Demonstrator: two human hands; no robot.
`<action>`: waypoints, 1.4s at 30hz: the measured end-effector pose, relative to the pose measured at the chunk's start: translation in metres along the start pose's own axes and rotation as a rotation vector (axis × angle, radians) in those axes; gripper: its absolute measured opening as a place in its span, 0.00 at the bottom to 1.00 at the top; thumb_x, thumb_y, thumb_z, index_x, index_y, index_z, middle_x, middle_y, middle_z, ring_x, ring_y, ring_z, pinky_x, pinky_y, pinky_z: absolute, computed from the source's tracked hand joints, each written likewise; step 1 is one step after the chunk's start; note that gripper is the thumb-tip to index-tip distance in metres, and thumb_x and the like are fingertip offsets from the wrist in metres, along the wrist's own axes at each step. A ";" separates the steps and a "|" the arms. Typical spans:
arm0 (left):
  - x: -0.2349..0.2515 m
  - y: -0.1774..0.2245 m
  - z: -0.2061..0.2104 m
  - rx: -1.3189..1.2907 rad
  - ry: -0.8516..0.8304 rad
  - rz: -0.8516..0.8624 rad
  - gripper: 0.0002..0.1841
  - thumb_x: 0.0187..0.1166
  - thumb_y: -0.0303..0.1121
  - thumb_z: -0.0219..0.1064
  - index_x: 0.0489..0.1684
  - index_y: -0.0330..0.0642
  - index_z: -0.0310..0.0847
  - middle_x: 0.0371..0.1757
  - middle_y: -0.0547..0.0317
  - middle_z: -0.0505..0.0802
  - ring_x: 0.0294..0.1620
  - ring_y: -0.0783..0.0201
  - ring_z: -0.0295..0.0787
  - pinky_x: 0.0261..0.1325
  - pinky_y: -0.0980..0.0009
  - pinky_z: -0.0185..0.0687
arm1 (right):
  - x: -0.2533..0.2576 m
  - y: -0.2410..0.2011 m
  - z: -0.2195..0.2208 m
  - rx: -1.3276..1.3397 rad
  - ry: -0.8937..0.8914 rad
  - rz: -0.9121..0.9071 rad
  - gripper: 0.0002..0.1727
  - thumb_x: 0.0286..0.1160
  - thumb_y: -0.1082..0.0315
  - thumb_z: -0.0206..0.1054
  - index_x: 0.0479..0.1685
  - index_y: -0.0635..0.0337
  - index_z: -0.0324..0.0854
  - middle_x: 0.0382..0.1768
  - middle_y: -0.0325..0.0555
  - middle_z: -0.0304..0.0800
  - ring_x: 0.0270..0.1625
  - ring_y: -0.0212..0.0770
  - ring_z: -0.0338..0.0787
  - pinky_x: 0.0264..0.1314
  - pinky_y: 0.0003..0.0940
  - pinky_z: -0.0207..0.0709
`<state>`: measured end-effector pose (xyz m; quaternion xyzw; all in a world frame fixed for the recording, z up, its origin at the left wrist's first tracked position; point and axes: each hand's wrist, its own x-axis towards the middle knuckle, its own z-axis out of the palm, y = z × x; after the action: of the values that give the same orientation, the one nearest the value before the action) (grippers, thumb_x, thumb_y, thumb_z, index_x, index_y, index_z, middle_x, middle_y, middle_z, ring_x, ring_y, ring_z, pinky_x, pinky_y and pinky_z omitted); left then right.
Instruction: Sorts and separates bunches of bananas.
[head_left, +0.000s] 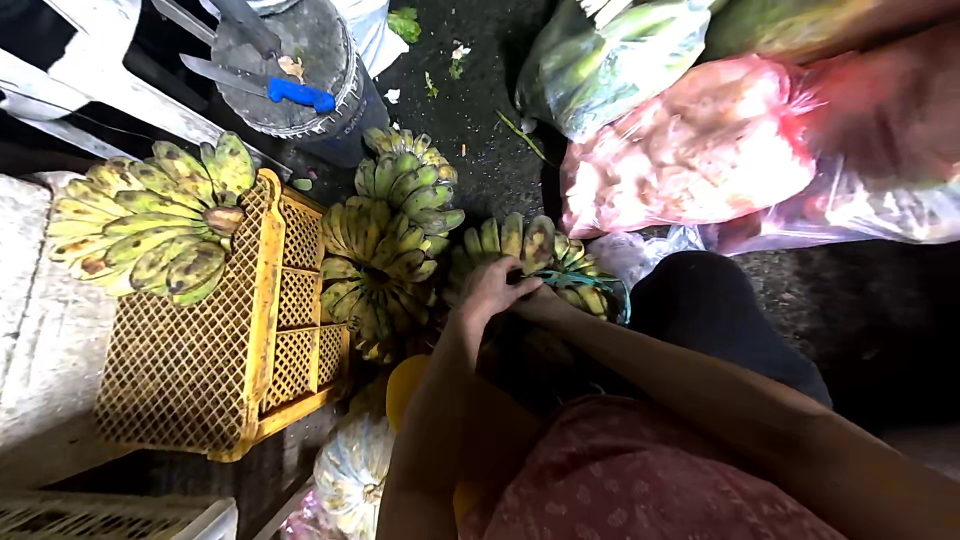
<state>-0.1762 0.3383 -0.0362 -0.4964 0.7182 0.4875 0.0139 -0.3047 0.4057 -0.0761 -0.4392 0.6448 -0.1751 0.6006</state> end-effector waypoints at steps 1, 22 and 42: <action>0.002 0.004 0.002 0.006 -0.024 -0.004 0.28 0.79 0.52 0.72 0.66 0.37 0.84 0.63 0.42 0.91 0.67 0.48 0.87 0.74 0.46 0.78 | 0.003 0.000 0.001 -0.063 -0.013 -0.061 0.29 0.74 0.59 0.76 0.70 0.67 0.80 0.65 0.58 0.87 0.70 0.48 0.85 0.78 0.50 0.74; -0.047 -0.033 -0.019 -0.175 0.326 -0.330 0.16 0.89 0.32 0.61 0.64 0.26 0.78 0.56 0.32 0.90 0.59 0.40 0.89 0.67 0.43 0.81 | -0.016 -0.025 -0.032 0.205 -0.002 0.287 0.28 0.71 0.68 0.76 0.69 0.70 0.75 0.54 0.60 0.87 0.54 0.49 0.89 0.59 0.47 0.84; -0.096 -0.070 -0.034 -0.267 0.418 -0.814 0.31 0.95 0.49 0.47 0.86 0.32 0.63 0.73 0.28 0.82 0.72 0.35 0.83 0.75 0.39 0.74 | -0.071 -0.100 -0.095 0.053 -0.116 -0.279 0.18 0.62 0.71 0.70 0.53 0.61 0.81 0.33 0.30 0.89 0.28 0.20 0.87 0.30 0.19 0.84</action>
<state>-0.0611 0.3790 -0.0179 -0.8221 0.3839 0.4204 -0.0051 -0.3653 0.3767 0.0637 -0.5179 0.5370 -0.2482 0.6179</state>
